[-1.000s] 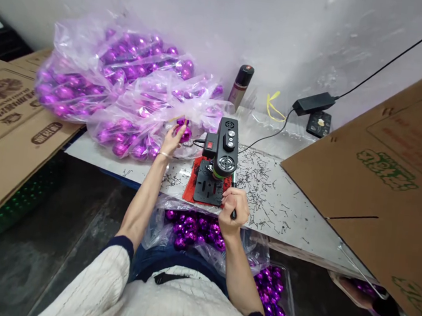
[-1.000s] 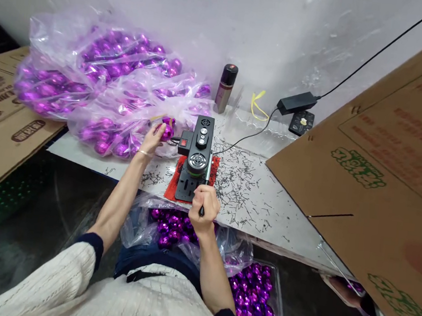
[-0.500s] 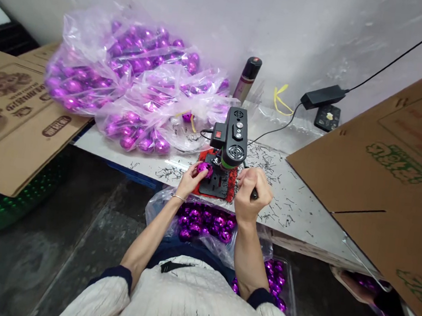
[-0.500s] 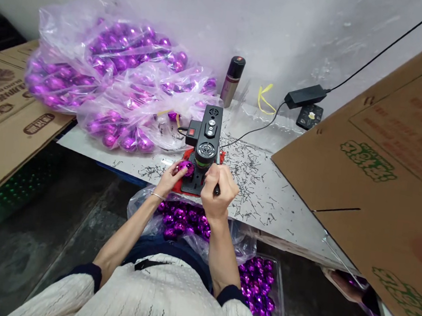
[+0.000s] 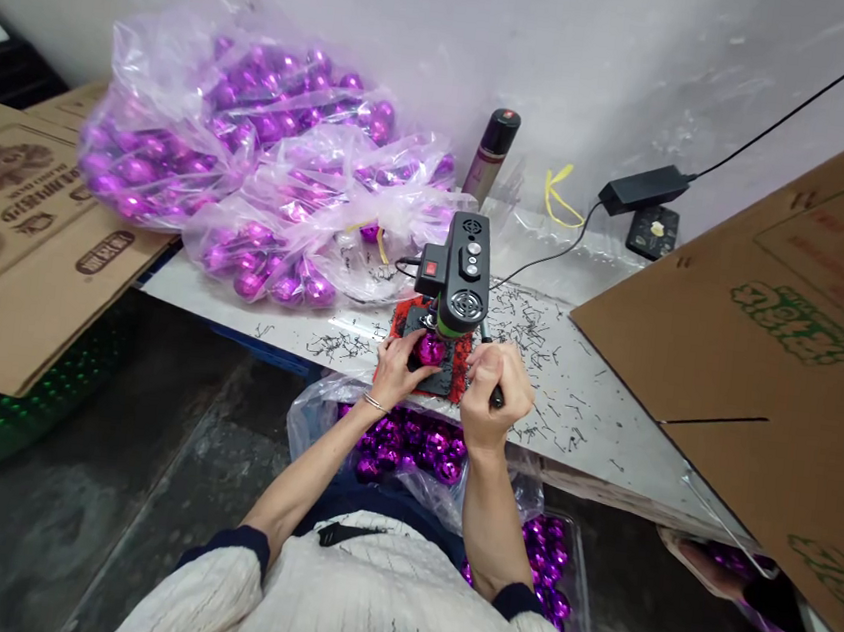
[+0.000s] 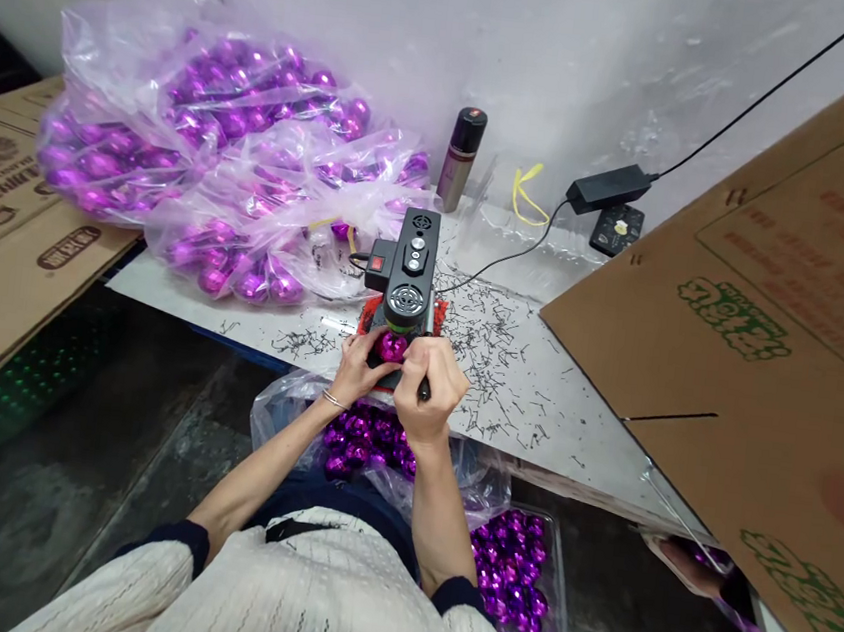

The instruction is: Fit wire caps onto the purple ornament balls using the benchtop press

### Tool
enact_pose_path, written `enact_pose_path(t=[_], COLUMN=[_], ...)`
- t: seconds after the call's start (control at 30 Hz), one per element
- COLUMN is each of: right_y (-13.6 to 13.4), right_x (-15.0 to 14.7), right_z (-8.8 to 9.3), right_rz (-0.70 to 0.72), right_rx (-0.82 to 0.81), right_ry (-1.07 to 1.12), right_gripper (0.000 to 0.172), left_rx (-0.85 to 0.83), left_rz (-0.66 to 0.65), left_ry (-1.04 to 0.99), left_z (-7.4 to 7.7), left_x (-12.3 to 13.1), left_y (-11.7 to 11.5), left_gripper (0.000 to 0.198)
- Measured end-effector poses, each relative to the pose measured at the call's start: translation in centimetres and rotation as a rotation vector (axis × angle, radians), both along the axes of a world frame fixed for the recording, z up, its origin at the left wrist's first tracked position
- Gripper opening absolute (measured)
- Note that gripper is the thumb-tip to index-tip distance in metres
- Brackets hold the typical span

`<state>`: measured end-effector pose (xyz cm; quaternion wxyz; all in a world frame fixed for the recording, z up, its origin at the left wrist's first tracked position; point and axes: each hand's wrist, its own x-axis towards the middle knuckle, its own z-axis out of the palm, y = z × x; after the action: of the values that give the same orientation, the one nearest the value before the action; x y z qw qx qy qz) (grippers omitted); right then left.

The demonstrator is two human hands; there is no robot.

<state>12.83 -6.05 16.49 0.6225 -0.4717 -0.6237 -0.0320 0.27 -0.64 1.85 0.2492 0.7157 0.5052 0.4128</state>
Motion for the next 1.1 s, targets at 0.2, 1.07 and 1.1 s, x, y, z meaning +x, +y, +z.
enact_pose_path(t=[0.2, 1.07, 1.1], right_y=[-0.3, 0.6, 0.6], right_x=[0.1, -0.3, -0.3], right_z=[-0.8, -8.8, -8.9], right_rz=[0.020, -0.005, -0.004], right_rx=[0.038, 0.178, 0.169], right_ry=[-0.006, 0.040, 0.044], right_gripper=[0.028, 0.035, 0.036], left_rx=[0.034, 0.091, 0.090], left_rz=[-0.002, 0.009, 0.006], left_ry=[0.018, -0.006, -0.007], left_z=[-0.6, -1.5, -1.4], left_x=[0.4, 0.5, 0.5], left_y=[-0.2, -0.2, -0.2], left_gripper=[0.068, 0.068, 0.068])
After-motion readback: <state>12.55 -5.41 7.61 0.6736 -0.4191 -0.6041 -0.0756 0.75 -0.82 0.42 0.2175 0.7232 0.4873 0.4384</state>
